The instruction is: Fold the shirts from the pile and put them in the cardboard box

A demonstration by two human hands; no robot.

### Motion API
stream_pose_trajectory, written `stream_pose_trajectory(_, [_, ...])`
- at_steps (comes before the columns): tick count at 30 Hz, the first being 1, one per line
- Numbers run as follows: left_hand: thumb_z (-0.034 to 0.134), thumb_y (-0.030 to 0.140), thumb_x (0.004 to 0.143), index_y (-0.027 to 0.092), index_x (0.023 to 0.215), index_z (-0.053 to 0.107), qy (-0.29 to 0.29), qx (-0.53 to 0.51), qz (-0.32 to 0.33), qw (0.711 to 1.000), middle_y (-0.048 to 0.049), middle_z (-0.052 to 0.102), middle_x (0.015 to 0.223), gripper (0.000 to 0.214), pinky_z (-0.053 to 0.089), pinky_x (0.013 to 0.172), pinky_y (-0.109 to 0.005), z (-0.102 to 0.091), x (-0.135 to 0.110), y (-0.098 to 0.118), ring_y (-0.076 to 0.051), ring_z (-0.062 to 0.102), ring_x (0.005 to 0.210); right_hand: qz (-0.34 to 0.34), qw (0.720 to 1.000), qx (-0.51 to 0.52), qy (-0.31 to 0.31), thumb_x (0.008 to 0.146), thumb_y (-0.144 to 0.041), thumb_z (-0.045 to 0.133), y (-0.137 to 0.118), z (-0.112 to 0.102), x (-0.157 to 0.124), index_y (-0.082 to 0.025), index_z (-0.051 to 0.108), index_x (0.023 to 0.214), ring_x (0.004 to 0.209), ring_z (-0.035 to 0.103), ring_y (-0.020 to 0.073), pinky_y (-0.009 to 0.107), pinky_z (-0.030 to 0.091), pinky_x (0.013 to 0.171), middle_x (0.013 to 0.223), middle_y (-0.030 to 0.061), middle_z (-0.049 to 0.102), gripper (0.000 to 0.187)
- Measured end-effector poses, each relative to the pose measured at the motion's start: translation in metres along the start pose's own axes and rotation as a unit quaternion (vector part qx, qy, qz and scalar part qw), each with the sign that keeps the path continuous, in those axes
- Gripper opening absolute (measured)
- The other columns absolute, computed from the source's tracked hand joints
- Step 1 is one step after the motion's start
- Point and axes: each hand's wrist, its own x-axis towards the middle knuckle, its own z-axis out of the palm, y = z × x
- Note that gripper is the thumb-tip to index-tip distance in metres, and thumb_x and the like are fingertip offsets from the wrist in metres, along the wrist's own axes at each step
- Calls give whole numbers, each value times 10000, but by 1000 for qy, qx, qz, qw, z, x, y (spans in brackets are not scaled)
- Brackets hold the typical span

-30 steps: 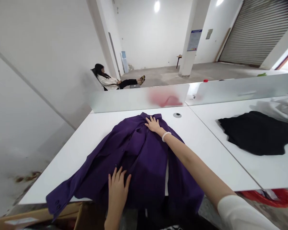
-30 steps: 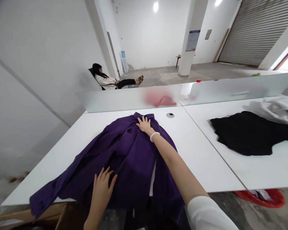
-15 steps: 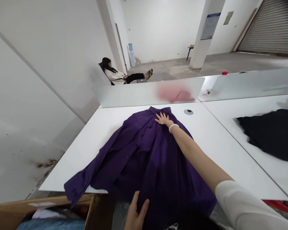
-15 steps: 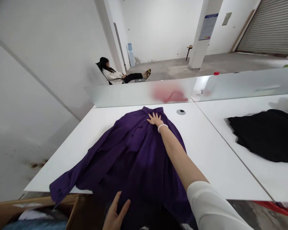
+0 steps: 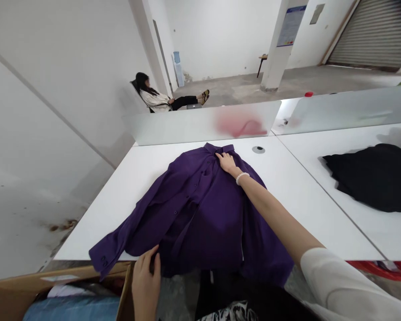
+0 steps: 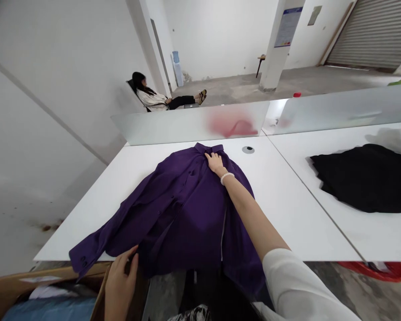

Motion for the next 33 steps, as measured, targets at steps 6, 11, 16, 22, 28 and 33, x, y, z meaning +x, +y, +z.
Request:
stream_pose_trajectory(6, [394, 305, 905, 174, 1047, 659, 24, 104, 76, 991, -111, 689, 1020, 328, 476, 829, -414, 25, 32, -1, -271, 607, 948, 7, 999, -21, 37, 962, -134, 252, -13, -4, 13, -233, 475, 1372, 1216, 440, 265, 403, 317, 995, 1316, 170, 494, 477])
stream_pose_trajectory(11, [399, 330, 942, 147, 996, 684, 98, 152, 89, 980, -73, 694, 800, 343, 463, 662, -327, 13, 41, -11, -212, 627, 727, 44, 997, -7, 64, 964, -146, 276, -10, -1, 18, -190, 565, 1249, 1086, 559, 247, 365, 377, 921, 1197, 161, 595, 407])
stream_pose_trajectory(16, [565, 231, 892, 169, 1032, 678, 255, 98, 158, 949, -44, 679, 816, 191, 463, 722, -281, -13, 34, 4, -150, 599, 704, 44, 994, 16, 95, 967, -158, 281, -6, -13, 27, -188, 547, 1260, 1023, 607, 233, 329, 396, 883, 1123, 139, 660, 397])
stream_pose_trajectory(22, [576, 120, 872, 170, 1081, 651, 124, 51, 284, 949, -26, 653, 795, 227, 452, 702, -261, -7, 3, 18, -123, 589, 693, 18, 992, 24, 119, 926, -124, 305, 12, -18, 31, -154, 570, 1249, 1183, 515, 249, 382, 368, 975, 1241, 140, 613, 419])
stream_pose_trajectory(28, [448, 150, 935, 167, 1050, 651, 10, 52, 307, 950, -35, 660, 807, 234, 443, 658, -258, 15, -12, 25, -133, 606, 708, -11, 989, 21, 147, 854, -83, 380, 12, -14, 14, -114, 570, 1250, 1289, 410, 267, 408, 337, 1030, 1395, 146, 486, 441])
stream_pose_trajectory(33, [505, 264, 923, 186, 1037, 647, -4, 13, 287, 958, -37, 686, 875, 198, 478, 724, -283, 12, -1, 25, -158, 629, 794, -41, 976, 8, 215, 901, -141, 339, -18, -12, -3, -124, 503, 1314, 1397, 222, 286, 489, 205, 1104, 1530, 141, 272, 445])
